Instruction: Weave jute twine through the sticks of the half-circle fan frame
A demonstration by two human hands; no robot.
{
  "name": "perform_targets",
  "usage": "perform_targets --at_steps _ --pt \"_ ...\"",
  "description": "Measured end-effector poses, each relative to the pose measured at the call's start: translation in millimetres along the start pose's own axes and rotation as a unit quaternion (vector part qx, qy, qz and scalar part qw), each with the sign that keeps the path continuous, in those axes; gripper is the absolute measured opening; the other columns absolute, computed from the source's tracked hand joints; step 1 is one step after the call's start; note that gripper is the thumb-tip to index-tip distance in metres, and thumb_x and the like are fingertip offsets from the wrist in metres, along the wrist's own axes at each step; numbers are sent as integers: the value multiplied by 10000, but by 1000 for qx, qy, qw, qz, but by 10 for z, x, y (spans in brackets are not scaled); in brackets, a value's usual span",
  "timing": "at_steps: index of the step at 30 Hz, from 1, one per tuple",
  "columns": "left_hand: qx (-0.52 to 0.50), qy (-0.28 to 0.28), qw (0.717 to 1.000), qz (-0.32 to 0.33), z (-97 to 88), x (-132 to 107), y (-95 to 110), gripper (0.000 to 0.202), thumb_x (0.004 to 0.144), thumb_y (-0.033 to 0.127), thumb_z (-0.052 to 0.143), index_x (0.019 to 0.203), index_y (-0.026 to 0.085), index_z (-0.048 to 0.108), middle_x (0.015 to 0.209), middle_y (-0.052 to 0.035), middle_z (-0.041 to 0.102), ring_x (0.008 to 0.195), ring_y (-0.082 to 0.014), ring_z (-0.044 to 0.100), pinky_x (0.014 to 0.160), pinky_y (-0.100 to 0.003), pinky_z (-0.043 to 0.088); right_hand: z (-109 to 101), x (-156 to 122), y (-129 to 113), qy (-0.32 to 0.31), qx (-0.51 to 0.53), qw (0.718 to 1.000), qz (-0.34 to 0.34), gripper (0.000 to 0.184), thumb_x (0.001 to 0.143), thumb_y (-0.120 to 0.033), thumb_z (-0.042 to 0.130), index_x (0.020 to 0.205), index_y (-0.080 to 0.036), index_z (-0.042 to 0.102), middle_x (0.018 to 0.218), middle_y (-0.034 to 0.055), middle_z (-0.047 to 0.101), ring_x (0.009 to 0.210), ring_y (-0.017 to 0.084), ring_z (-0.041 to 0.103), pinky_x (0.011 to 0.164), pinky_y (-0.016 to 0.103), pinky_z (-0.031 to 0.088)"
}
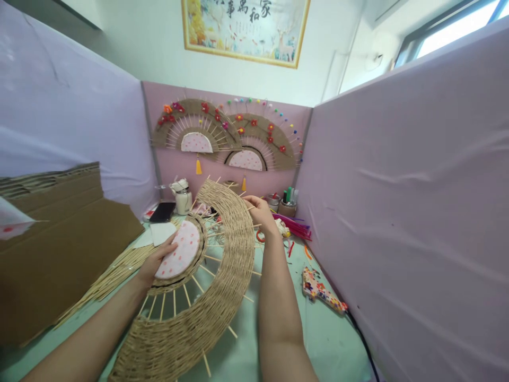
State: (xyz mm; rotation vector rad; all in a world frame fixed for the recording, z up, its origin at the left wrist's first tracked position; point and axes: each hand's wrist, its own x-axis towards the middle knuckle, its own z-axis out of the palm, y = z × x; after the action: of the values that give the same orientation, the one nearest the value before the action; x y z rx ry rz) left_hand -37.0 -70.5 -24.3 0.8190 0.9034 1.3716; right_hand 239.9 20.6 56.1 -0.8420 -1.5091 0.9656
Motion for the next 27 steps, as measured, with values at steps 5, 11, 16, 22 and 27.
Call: perform_targets --at_steps 5,11,16,22,27 --pt "23 19 999 18 10 -13 51 541 689 170 646 1220 214 552 1234 -62 586 981 -218 626 712 -223 529 -33 -16 4 21 25 999 18 299 678 -462 602 757 -174 590 599 -35 549 519 92 465 508 207 370" --pt "-19 19 999 23 10 4 63 540 704 122 623 1229 221 543 1192 -41 618 985 -192 625 750 -203 525 -102 15 145 -23 -16 999 28 311 691 -477 569 685 -167 534 552 -44 494 470 75 417 468 192 331" --pt "-150 47 987 40 -109 54 121 487 809 66 431 1279 187 480 956 -38 718 837 -167 676 729 -244 550 -103 58 308 -21 -303 952 42 224 699 -354 552 590 -159 543 520 -21 517 485 92 443 477 205 324" --pt "-211 26 977 9 -405 109 214 350 866 261 369 1107 107 570 674 -86 708 556 -223 672 503 -321 569 -204 45 408 113 -413 899 85 215 715 -232 538 509 -172 543 543 56 552 591 156 526 551 255 351" --pt "-230 32 972 32 -473 125 234 340 861 294 368 1041 123 600 688 -98 707 617 -244 683 545 -345 577 -499 23 306 275 -371 885 52 279 808 -336 437 660 -162 598 707 108 615 675 176 561 571 262 399"
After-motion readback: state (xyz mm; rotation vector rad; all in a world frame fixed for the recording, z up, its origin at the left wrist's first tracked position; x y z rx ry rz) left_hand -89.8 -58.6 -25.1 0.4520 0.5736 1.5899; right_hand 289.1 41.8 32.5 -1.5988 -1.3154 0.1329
